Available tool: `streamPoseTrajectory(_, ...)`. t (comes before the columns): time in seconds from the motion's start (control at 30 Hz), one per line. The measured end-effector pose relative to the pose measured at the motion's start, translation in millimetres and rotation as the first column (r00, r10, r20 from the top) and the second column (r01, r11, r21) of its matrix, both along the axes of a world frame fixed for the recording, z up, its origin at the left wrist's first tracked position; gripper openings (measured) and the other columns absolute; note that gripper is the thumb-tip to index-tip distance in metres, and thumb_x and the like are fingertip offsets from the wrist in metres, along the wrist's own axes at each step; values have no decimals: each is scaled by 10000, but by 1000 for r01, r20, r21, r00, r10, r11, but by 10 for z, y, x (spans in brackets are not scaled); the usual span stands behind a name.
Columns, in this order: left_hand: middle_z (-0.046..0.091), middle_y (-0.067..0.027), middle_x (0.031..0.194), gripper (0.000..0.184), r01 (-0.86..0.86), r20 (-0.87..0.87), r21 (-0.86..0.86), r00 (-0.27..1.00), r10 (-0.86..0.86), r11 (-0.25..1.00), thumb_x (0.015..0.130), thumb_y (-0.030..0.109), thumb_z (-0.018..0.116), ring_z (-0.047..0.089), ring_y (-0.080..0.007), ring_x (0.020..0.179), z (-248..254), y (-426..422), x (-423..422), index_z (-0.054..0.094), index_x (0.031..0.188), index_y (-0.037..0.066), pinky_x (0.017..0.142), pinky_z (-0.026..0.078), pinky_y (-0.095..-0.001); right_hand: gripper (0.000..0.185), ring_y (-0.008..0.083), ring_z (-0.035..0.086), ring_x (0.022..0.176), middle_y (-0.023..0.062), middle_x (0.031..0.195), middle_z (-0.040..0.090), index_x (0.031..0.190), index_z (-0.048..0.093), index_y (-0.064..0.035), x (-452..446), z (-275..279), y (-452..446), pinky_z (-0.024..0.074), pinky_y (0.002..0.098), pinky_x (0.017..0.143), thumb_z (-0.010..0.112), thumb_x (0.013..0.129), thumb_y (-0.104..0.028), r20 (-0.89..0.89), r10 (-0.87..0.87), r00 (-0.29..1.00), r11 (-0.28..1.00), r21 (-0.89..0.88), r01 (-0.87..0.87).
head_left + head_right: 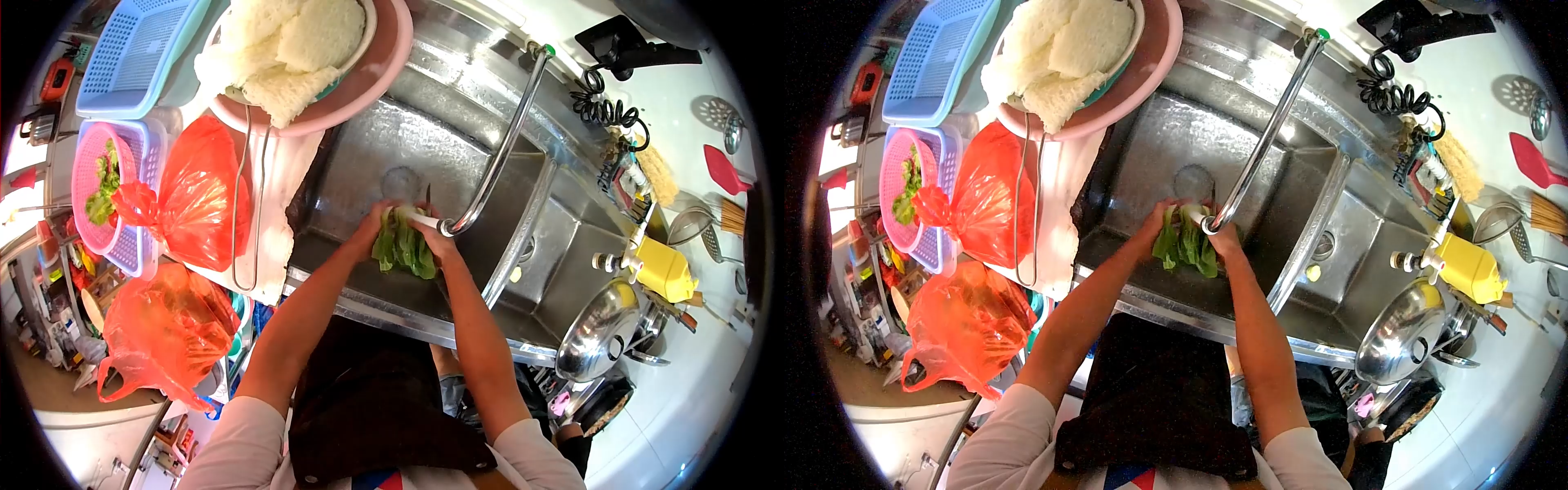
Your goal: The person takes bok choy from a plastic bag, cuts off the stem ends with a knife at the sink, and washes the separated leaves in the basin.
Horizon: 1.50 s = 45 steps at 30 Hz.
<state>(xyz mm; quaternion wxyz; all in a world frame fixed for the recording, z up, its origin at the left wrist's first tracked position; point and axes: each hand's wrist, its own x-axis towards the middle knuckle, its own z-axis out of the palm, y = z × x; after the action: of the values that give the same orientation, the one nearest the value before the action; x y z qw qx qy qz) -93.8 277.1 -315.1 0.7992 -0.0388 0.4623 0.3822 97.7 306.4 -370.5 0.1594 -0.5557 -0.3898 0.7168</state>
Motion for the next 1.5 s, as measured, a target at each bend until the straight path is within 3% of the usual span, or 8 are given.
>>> streamPoseTrajectory(0.13,637,-70,1128,487,36,-71,101,997,-29,994,954,453,538,621,-189,958,473,57,21,554,1281,93,857,505,-344,420,159,552,1065,35,1128,614,1258,552,-103,-152,462,80,435,303,931,679,859,-140,148,85,985,992,83,-98)
streamPoseTrajectory(0.33,669,-38,1003,309,26,-438,256,894,92,966,932,301,630,620,-157,890,-358,-179,60,644,1135,68,751,516,-336,386,126,581,970,26,1078,626,1198,588,-48,-63,353,46,468,280,843,717,841,-113,-85,-28,996,987,154,41)
streamPoseTrajectory(0.53,683,-60,815,355,487,-913,89,389,-124,869,936,353,609,628,-178,773,-300,-92,-41,692,987,12,726,494,-363,435,155,592,897,39,961,626,1131,607,-13,-70,233,-84,486,303,802,799,808,-232,-56,-120,991,989,80,125)
streamPoseTrajectory(0.73,681,-76,898,492,329,-713,146,688,-131,933,907,489,605,634,-197,856,-180,-61,-63,650,1009,9,782,489,-365,381,108,552,869,0,969,599,1126,559,-48,-79,428,-2,445,259,789,754,834,-194,20,16,1000,994,105,-18)
streamPoseTrajectory(0.93,609,-41,1157,478,363,-353,274,899,-258,890,874,287,715,564,-153,1023,95,-54,-137,537,1257,63,907,460,-320,484,145,577,884,45,977,640,1139,613,-23,-115,619,25,475,327,803,809,786,-289,-8,54,999,994,92,-53)
streamPoseTrajectory(1.17,636,-40,1075,425,420,-219,258,902,-371,870,840,179,733,590,-153,980,89,-20,-324,576,1216,59,889,479,-324,552,174,607,926,65,1046,666,1214,605,-6,8,568,53,480,329,844,786,779,-293,-32,196,980,976,103,-192)
streamPoseTrajectory(1.4,649,-45,996,352,573,-555,131,718,-419,809,887,284,606,598,-151,877,21,-4,-265,630,1126,27,777,477,-321,572,203,639,917,91,1029,691,1296,566,-53,-217,263,22,490,327,836,683,790,-293,515,349,783,834,211,-510)
streamPoseTrajectory(1.5,650,-42,972,357,569,-520,90,727,-449,818,893,341,599,597,-137,838,-141,-46,-369,646,1080,41,735,481,-311,497,166,611,863,71,949,669,1222,586,-40,-230,221,149,482,322,781,682,818,-314,183,399,899,897,126,-424)
